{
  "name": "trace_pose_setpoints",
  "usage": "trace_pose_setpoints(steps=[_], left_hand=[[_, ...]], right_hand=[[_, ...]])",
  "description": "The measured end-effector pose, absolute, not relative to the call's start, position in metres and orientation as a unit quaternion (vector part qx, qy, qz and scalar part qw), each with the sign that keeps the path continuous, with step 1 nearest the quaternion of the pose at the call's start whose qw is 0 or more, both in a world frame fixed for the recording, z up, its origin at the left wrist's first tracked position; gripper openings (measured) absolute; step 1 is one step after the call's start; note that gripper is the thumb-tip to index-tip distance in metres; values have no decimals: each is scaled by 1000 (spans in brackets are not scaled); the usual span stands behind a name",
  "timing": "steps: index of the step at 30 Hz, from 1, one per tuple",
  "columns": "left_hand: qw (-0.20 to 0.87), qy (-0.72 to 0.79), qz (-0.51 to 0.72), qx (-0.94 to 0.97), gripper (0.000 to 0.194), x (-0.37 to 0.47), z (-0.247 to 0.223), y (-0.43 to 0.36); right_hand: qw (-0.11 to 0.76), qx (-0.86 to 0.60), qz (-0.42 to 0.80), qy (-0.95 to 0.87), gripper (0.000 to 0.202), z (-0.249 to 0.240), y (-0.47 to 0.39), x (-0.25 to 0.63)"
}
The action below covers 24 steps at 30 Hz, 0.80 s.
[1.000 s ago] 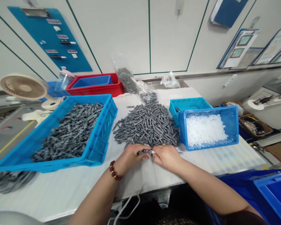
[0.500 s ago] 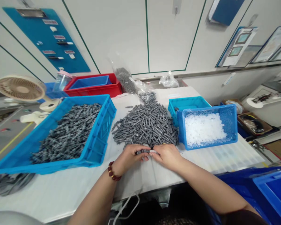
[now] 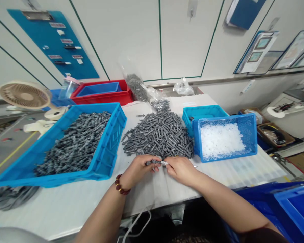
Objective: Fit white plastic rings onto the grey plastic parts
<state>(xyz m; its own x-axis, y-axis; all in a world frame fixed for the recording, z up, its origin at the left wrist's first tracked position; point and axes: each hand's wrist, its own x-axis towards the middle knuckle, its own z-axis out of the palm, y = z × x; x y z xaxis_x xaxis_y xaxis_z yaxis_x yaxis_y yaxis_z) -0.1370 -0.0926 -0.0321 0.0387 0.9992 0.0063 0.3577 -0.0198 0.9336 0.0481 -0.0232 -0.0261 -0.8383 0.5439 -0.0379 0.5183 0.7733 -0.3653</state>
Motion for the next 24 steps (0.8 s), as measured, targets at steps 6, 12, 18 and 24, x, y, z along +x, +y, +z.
trace_pose_setpoints(steps=[6,12,18,24], left_hand=[[406,569,392,598,22,-134,-29,-93],[403,566,397,600,24,-136,-33,-94],[432,583,421,544,28,-137,-31,-93],[390,615,547,414,21,-151,-16,-93]], right_hand=[[21,-315,167,-934,28,-24,-24,48],[14,-354,159,-921,36,-22,-26,47],[33,-367,153,-917,32,-23,-25,47],[111,-311,173,-928,22,-31,-19,49]])
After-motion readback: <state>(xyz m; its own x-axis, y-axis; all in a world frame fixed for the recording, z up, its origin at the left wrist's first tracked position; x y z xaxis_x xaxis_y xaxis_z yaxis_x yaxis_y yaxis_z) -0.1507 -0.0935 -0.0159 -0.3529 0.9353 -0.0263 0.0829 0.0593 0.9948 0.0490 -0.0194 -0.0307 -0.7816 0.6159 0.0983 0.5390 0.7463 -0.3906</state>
